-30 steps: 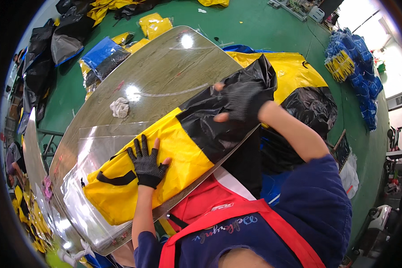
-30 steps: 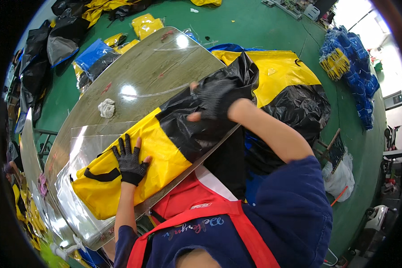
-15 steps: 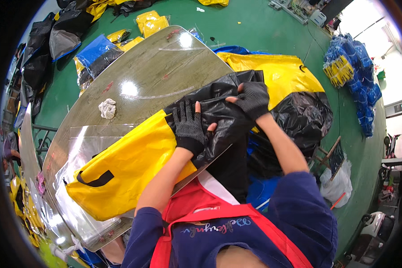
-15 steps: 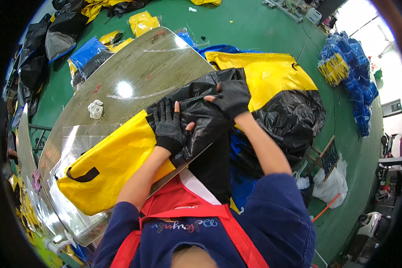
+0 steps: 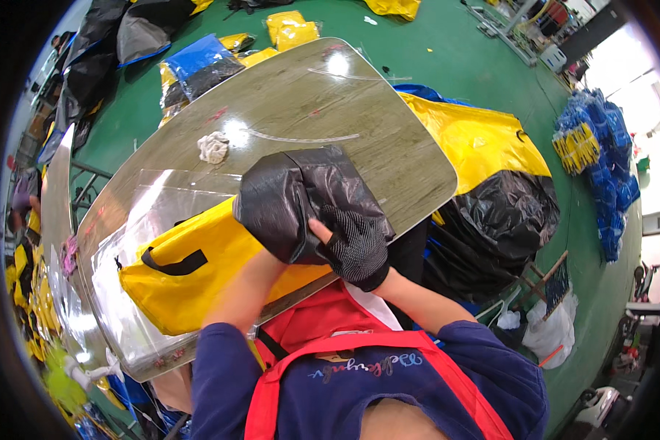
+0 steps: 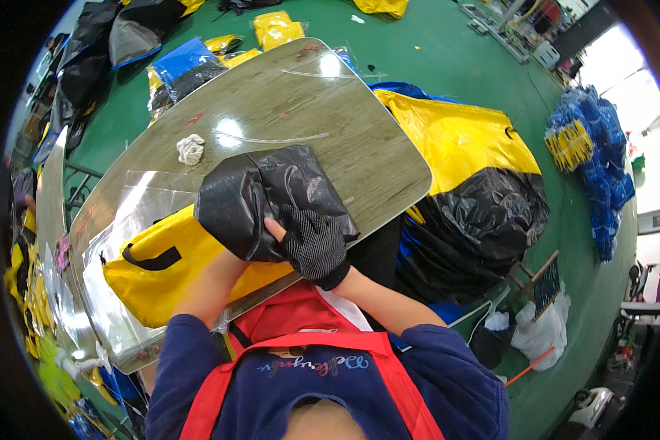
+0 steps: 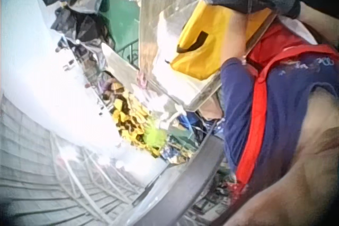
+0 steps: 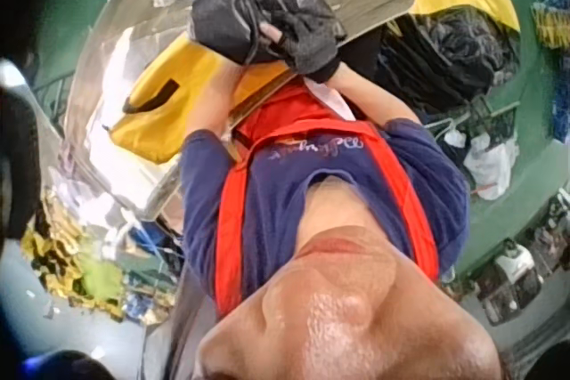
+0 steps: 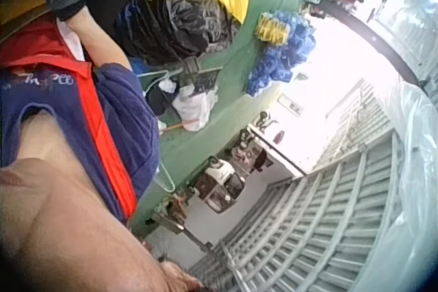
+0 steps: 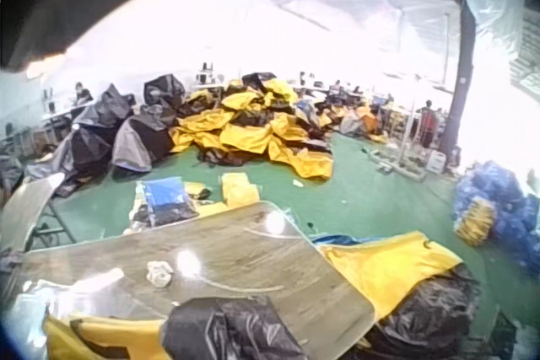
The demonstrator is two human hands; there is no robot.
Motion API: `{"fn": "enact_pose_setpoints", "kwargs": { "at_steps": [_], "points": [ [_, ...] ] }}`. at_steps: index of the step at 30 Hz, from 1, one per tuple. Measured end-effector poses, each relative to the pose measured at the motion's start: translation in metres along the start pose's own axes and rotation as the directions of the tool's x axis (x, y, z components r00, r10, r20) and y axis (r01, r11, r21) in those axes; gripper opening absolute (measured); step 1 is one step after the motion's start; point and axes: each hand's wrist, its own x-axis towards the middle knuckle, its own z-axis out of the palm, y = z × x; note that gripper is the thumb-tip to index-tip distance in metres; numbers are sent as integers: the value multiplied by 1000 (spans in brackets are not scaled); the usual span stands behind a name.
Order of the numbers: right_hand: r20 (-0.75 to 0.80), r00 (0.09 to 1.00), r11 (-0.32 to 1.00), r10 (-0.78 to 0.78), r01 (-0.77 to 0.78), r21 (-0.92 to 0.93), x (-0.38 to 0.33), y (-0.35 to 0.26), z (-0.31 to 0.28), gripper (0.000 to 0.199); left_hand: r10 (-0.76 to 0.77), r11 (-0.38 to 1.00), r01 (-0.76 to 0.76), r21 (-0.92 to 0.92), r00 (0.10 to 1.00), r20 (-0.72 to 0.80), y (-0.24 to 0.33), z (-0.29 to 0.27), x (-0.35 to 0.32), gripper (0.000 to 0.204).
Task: The person repeatedly folds yellow and black pouches on a table and places them into clear plastic bags. The person handles the pouches one at a time, folds them, and inserts them into the bags.
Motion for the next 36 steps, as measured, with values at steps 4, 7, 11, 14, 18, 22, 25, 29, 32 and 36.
{"fn": "enact_pose_setpoints", "kwargs": {
  "at_steps": [4, 7, 11, 14, 18, 22, 25, 29, 32, 36],
  "points": [
    [170, 985, 990, 7, 17, -138, -22, -8, 32, 59, -280, 130, 314, 940, 921, -269, 67, -63, -60, 45],
    [363, 930, 967, 56, 40, -252, -9, -16, 37, 69, 336, -21, 379, 925, 874, -351, 105, -94, -88, 51],
    [588, 805, 960, 75, 101, -260, 19, -34, 36, 69, 92, 32, 234, 972, 967, -236, 79, -35, -95, 71],
    [504, 857, 992, 111, -64, -109, 58, -48, 44, 67, 41, 198, 289, 937, 952, -303, 39, -47, -113, 68],
    [382, 923, 993, -48, 86, -84, 34, -27, 96, 66, 82, -39, 354, 934, 933, -350, 87, -53, -153, 60],
    [486, 873, 985, 27, 59, -160, 38, -35, 106, 67, 606, -80, 883, 462, 411, -681, 133, -126, -294, 80],
    [492, 859, 989, 139, -101, -104, 55, -83, 121, 69, -291, 827, 556, -82, 298, -909, 150, -149, -333, 61],
    [482, 857, 973, 182, -87, -213, 38, -84, 165, 68, -600, 798, 401, -450, 457, -656, 173, -161, -324, 58],
    [401, 894, 970, 198, -121, -210, 33, -81, 180, 59, -565, 806, 512, -297, 518, -642, 200, -155, -309, 59],
    [390, 920, 994, 39, 5, -111, 29, -83, 173, 54, -538, 829, 436, -351, 448, -714, 223, -112, -270, 53]
  ]
}}
